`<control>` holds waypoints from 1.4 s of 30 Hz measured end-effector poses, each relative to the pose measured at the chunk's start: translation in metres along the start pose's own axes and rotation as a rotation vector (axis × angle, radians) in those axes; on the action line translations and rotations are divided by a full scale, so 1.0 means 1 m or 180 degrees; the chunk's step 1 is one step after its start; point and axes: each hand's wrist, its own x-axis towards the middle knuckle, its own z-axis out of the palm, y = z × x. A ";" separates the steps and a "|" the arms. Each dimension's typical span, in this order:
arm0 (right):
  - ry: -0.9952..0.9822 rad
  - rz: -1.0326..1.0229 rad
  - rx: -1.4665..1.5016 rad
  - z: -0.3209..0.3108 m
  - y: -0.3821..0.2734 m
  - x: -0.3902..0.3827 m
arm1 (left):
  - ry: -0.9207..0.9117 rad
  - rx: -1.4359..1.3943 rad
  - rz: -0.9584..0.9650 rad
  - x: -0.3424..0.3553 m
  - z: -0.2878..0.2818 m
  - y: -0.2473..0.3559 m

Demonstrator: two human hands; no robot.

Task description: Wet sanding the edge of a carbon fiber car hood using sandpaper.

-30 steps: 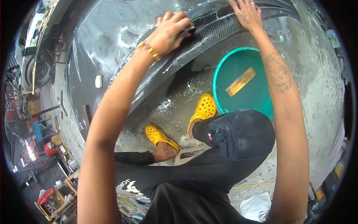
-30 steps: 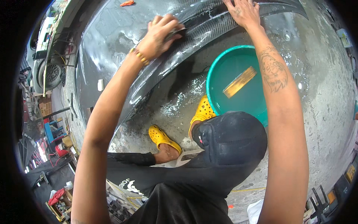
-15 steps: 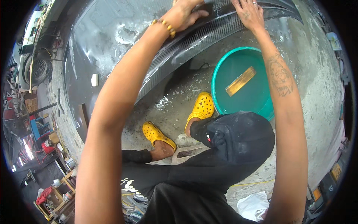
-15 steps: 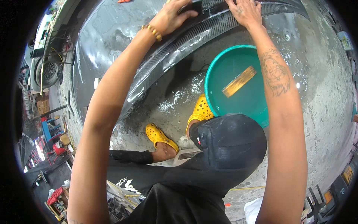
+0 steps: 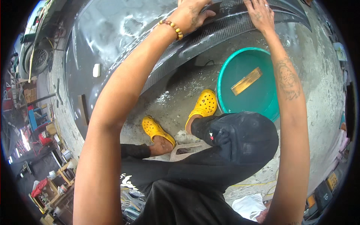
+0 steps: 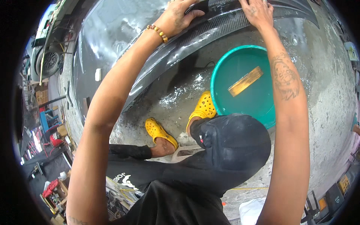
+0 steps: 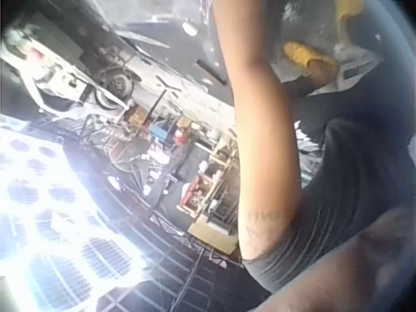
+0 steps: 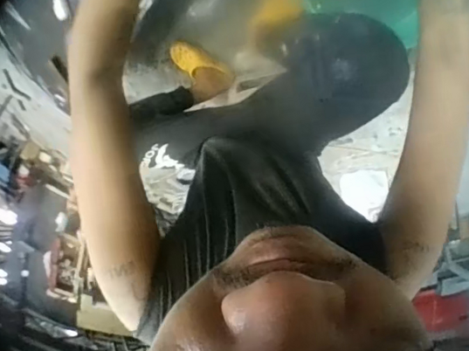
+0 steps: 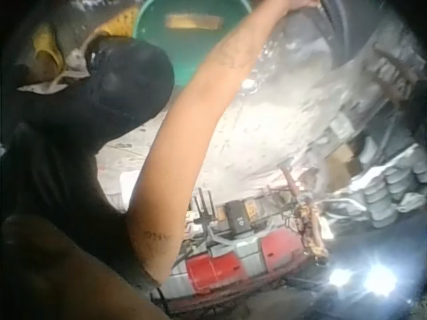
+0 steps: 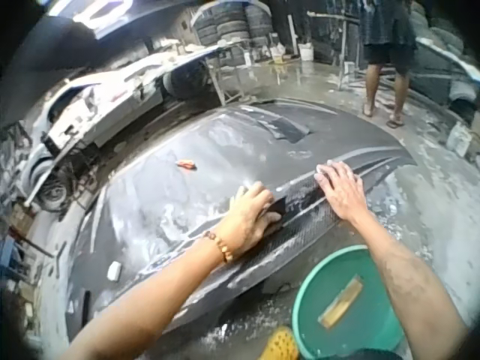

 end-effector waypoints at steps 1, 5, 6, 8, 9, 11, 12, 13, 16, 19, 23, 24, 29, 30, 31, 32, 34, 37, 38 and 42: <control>0.0019 0.0006 -0.0032 0.001 0.008 0.000 | 0.0020 0.0173 0.0157 -0.014 -0.002 -0.005; 0.0074 -0.0018 -0.0216 -0.011 0.031 -0.004 | -0.0387 0.0593 -0.0117 -0.149 -0.080 0.002; 0.0107 -0.0011 -0.0293 -0.016 0.028 -0.004 | -0.0498 0.0739 -0.0224 -0.176 -0.101 0.005; 0.0107 -0.0040 -0.0239 -0.013 0.014 0.001 | -0.0449 0.0851 -0.0227 -0.192 -0.116 0.004; 0.0139 -0.0041 -0.0217 -0.014 0.011 0.002 | -0.0391 0.0940 -0.0184 -0.195 -0.119 0.006; 0.0134 -0.0082 -0.0145 -0.010 0.003 0.003 | -0.0305 0.0816 -0.0077 -0.136 -0.091 0.007; 0.0119 -0.0092 -0.0092 -0.007 -0.001 0.004 | -0.0185 0.0744 0.0118 -0.106 -0.070 0.001; 0.0113 -0.0107 -0.0011 0.000 -0.006 0.007 | -0.0135 0.0846 0.0168 -0.082 -0.053 -0.003; 0.0171 -0.0559 -0.0803 0.022 0.089 0.021 | -0.0065 0.0709 0.0122 -0.067 -0.022 0.005; 0.0218 -0.0521 -0.0721 0.028 0.089 0.014 | -0.0148 0.0574 -0.0344 -0.162 -0.076 0.005; 0.0330 -0.0418 -0.0646 0.023 0.068 0.014 | -0.0163 0.0431 -0.0788 -0.179 -0.105 0.012; 0.0351 -0.0422 -0.0618 0.020 0.068 0.014 | -0.0108 0.0354 -0.0699 -0.147 -0.091 0.011; 0.0262 -0.0447 -0.0495 0.036 0.035 0.022 | 0.0162 0.0265 -0.0508 -0.006 0.001 -0.031; 0.0248 -0.0400 -0.0602 0.035 0.046 0.019 | 0.0171 0.0156 -0.0465 -0.007 0.011 -0.028; 0.0173 -0.0333 -0.0635 0.030 0.064 0.013 | 0.0235 0.0177 -0.0380 -0.015 0.016 -0.020; 0.0138 -0.0281 -0.0636 0.025 0.076 0.010 | 0.0316 0.0244 -0.0284 -0.027 0.012 -0.015; 0.0113 -0.0190 -0.0193 0.013 0.028 -0.009 | 0.0249 0.0033 -0.0702 -0.099 -0.037 -0.010; 0.0223 -0.0063 -0.0177 -0.004 0.010 -0.004 | 0.0078 0.0187 -0.1020 -0.149 -0.096 0.002; 0.0211 -0.0045 -0.0197 -0.010 0.011 -0.002 | 0.0066 0.0160 -0.1016 -0.137 -0.089 -0.003; 0.0232 0.0011 -0.0140 -0.010 -0.001 0.002 | -0.0045 0.0206 -0.0193 -0.024 -0.021 -0.009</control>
